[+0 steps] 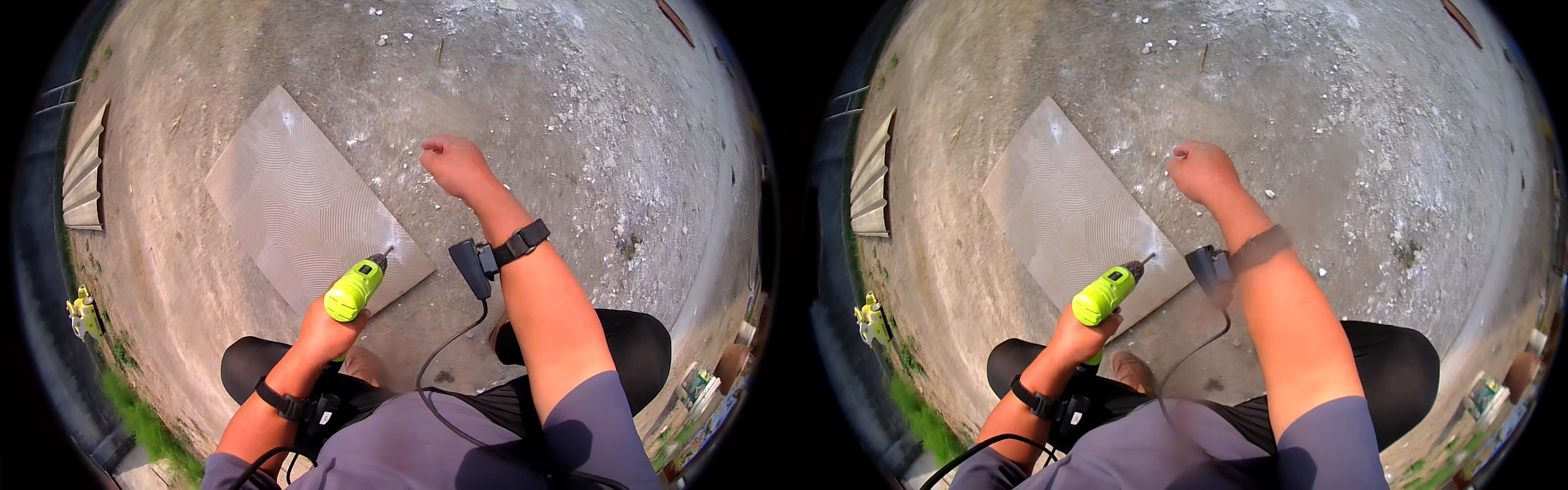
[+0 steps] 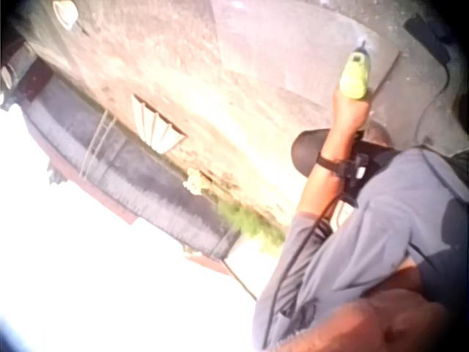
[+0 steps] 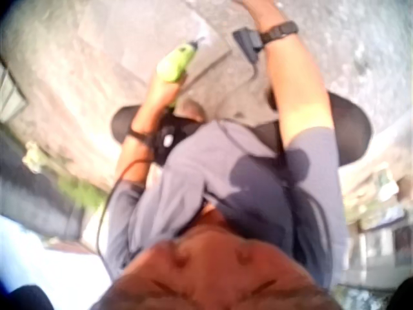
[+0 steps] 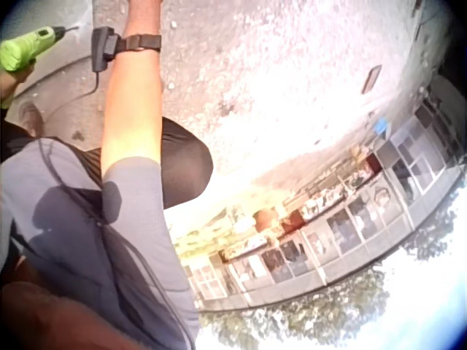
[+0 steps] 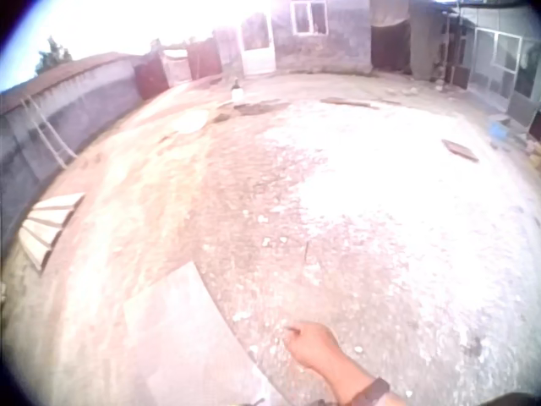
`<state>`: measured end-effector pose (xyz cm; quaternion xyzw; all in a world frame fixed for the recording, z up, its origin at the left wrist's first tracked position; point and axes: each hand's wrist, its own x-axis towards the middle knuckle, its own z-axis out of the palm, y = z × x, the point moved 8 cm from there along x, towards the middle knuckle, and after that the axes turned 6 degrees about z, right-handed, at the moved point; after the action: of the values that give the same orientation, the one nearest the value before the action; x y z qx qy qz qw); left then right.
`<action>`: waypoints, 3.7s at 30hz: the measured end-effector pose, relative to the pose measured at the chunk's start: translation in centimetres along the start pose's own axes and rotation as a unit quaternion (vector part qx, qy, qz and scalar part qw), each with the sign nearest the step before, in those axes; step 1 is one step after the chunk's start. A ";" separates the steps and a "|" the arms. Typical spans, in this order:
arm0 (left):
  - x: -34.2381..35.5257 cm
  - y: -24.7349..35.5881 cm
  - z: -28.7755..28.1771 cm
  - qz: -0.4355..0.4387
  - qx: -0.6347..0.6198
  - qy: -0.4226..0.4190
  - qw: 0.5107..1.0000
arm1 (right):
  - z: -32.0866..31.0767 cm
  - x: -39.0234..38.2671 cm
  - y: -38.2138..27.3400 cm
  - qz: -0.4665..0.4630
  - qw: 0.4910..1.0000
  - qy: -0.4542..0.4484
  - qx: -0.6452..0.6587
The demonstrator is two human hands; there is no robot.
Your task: The person uses a cordless drill to make holes in a rectangular ceramic tile placed on the ground. The person drills multiple holes, repositions the tile, and continues drilling at different locations.
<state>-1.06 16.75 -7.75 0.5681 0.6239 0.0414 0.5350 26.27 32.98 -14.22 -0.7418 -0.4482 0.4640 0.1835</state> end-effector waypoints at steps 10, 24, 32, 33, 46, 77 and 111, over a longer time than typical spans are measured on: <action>0.5 2.0 0.4 -0.062 0.082 0.038 0.994 | -12.5 -1.5 -18.1 -0.249 0.967 -0.046 0.020; -0.4 1.8 2.1 -0.143 -0.012 0.104 0.984 | -6.6 -1.2 -11.9 -0.113 0.935 -0.221 0.254; -0.6 3.1 2.2 -0.202 -0.010 0.099 0.974 | -2.8 -0.6 -11.7 -0.027 0.903 -0.310 0.296; -0.7 3.1 2.1 -0.199 -0.008 0.104 0.974 | -2.4 -0.4 -11.3 -0.020 0.906 -0.313 0.285; -0.6 3.5 2.5 -0.201 -0.042 0.084 0.975 | -4.8 3.7 -9.3 0.030 0.921 -0.241 0.304; -1.4 2.8 2.3 -0.095 0.006 0.143 0.985 | -3.3 3.3 -10.9 0.025 0.913 -0.258 0.316; -1.1 3.3 2.4 -0.102 0.039 0.138 0.984 | -4.0 3.2 -11.1 0.014 0.914 -0.250 0.319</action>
<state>2.64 15.75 -5.89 0.5109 0.7475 0.0399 0.4226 24.77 42.15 -6.24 -0.5094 -0.2971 0.7553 0.2860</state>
